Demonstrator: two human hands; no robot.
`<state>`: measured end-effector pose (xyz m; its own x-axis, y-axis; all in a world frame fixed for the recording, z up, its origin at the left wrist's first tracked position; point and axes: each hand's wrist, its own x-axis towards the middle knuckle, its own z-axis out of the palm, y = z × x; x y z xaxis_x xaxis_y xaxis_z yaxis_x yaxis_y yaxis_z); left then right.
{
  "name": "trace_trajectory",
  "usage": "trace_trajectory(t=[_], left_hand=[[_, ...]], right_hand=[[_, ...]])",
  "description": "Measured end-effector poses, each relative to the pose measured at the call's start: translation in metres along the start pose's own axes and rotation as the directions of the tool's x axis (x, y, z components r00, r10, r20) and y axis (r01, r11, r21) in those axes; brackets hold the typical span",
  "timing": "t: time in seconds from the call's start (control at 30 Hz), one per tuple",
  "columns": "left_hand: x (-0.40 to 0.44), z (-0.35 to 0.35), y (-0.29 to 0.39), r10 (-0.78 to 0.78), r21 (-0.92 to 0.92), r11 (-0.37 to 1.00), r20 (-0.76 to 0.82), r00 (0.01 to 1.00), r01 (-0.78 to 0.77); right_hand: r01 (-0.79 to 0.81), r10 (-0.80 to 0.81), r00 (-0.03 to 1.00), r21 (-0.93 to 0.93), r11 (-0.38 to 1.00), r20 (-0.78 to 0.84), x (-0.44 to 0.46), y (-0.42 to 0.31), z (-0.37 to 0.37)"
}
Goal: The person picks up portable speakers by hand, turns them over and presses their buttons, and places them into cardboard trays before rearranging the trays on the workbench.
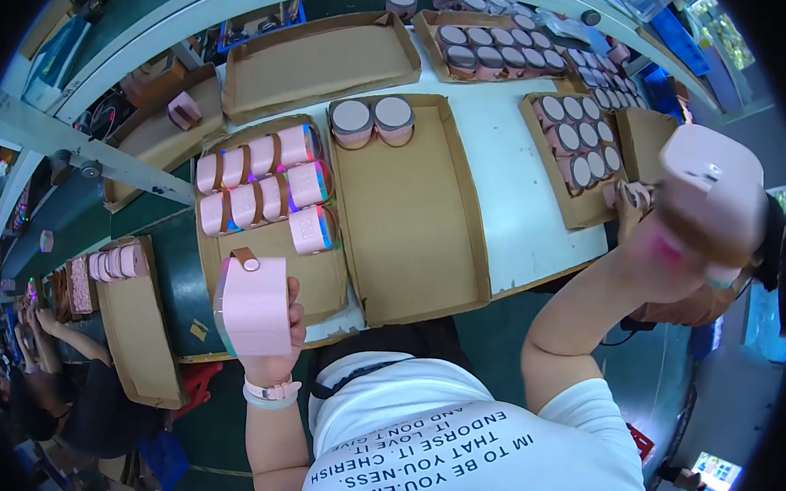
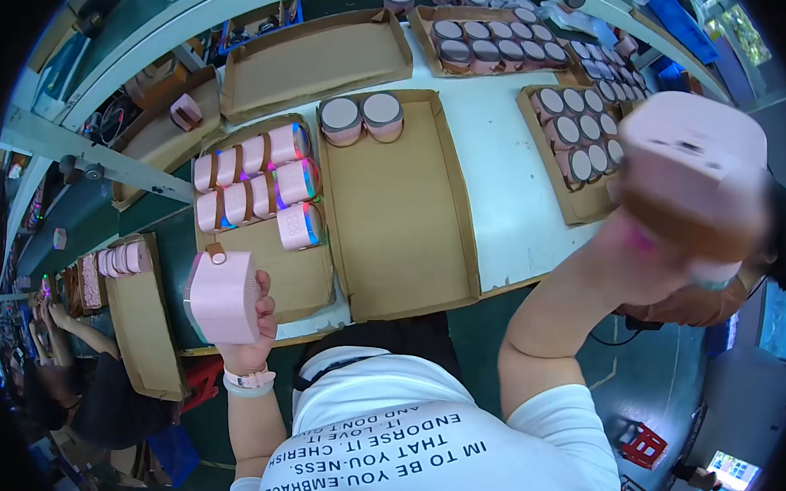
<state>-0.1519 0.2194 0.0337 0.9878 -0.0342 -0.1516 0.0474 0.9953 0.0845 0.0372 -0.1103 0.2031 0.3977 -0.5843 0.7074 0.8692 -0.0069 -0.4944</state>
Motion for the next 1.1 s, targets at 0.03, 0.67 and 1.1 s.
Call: trace_trajectory(t=[0.03,0.67,1.1], left_hand=[[0.003,0.000,-0.006,0.007,-0.007,1.000,-0.007,1.000,-0.007],[0.027,-0.012,-0.043,0.384,-0.095,0.869,-0.491,0.782,-0.486],[0.038,0.005,-0.058,0.435,0.095,0.876,-0.582,0.687,-0.473]], right_hand=[[0.005,-0.017,0.993,0.098,0.995,0.115,0.011,0.008,-0.003],[0.528,0.662,-0.634,-0.401,0.749,0.400,-0.168,0.275,-0.017],[0.713,0.623,0.106,-0.496,0.495,0.775,-0.181,0.334,0.011]])
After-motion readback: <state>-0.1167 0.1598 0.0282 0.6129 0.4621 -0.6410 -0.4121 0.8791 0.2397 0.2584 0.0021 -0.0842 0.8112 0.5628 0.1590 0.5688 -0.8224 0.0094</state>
